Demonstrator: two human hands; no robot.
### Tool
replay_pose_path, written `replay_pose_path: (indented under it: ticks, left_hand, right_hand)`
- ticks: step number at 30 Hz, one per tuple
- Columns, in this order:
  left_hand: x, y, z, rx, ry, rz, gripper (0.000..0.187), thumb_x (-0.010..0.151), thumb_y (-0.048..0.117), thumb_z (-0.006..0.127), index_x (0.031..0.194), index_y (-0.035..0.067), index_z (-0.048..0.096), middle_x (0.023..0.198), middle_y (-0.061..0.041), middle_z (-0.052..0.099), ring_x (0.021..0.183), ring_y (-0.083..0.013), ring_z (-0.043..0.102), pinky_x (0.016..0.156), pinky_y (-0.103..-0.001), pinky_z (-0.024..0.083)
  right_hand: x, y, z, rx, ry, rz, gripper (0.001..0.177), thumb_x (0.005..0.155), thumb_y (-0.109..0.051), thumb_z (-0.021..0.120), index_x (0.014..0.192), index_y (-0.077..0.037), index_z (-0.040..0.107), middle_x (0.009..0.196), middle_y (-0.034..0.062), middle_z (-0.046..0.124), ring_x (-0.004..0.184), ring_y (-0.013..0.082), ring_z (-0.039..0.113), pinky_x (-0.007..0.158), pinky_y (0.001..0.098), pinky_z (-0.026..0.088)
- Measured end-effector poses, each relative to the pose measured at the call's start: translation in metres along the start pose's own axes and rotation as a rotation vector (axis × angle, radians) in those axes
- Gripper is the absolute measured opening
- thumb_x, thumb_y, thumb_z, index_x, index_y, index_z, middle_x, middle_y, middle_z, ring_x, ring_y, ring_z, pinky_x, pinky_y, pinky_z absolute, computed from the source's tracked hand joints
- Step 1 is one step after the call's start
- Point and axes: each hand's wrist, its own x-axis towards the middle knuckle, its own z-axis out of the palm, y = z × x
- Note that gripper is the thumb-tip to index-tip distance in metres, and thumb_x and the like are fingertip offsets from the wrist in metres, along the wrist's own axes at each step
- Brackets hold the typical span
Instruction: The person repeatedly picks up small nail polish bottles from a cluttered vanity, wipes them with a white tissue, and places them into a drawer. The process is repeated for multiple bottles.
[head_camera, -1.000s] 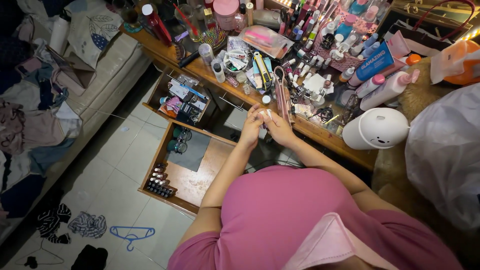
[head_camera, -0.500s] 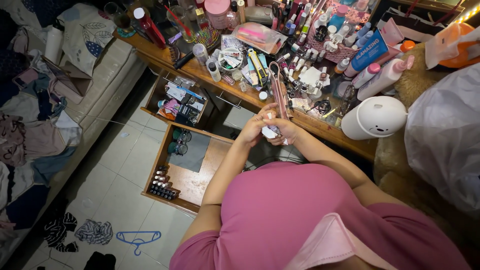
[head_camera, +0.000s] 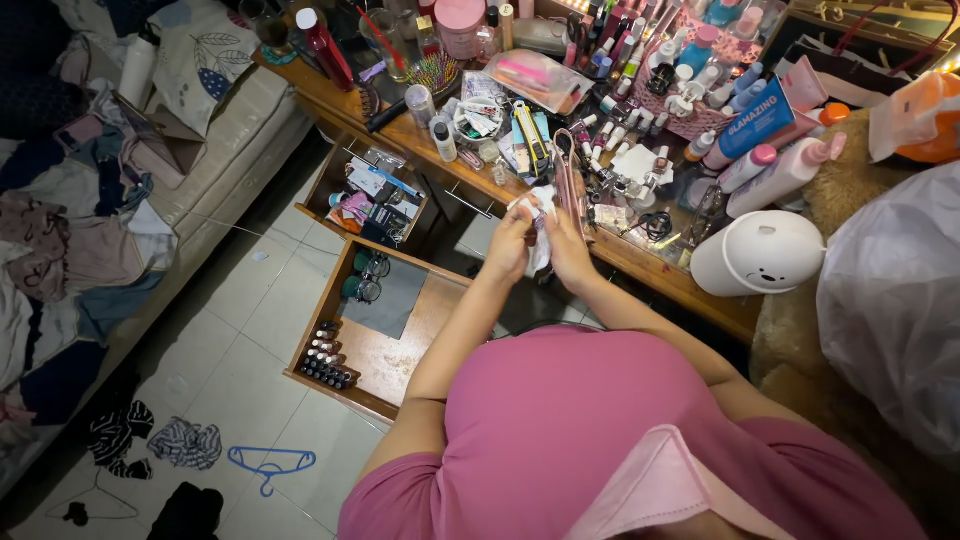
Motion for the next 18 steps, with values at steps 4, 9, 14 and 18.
replay_pose_path:
  ticks: [4,9,14,18]
  left_hand:
    - [-0.003,0.006,0.002,-0.046,0.065,-0.012,0.024,0.110,0.030,0.055,0.119,0.010,0.064,0.110,-0.005,0.070,0.094,-0.0159,0.067,0.080,-0.031,0.054]
    - [-0.010,0.023,0.016,-0.200,-0.007,-0.071,0.028,0.111,0.029,0.050,0.123,0.008,0.065,0.115,-0.008,0.067,0.095,-0.0174,0.066,0.076,-0.032,0.051]
    - [-0.021,0.028,0.035,-0.135,0.050,-0.054,0.035,0.110,0.036,0.047,0.116,0.005,0.063,0.130,-0.008,0.064,0.104,-0.0165,0.064,0.090,-0.033,0.052]
    - [-0.023,0.031,0.043,-0.080,0.058,0.010,0.034,0.110,0.037,0.047,0.114,0.006,0.062,0.134,-0.006,0.062,0.112,-0.0148,0.064,0.098,-0.033,0.052]
  right_hand:
    - [-0.012,-0.009,0.006,0.292,-0.188,-0.068,0.051,0.110,-0.025,0.044,0.155,-0.003,0.036,0.150,0.0026,0.051,0.139,0.0127,0.046,0.119,0.0287,0.034]
    - [-0.022,-0.039,0.006,-0.415,-0.127,-0.488,0.041,0.100,0.002,0.063,0.140,0.003,0.057,0.131,0.0113,0.063,0.118,0.0152,0.060,0.102,0.0283,0.048]
    - [-0.022,-0.044,-0.006,-0.426,-0.075,-0.466,0.032,0.095,0.007,0.063,0.126,0.003,0.070,0.101,0.0062,0.071,0.087,0.0097,0.064,0.079,0.0224,0.051]
    - [-0.016,-0.029,-0.015,-0.290,-0.056,-0.372,0.033,0.100,0.003,0.060,0.132,0.004,0.068,0.103,0.0053,0.070,0.091,0.0087,0.062,0.082,0.0223,0.051]
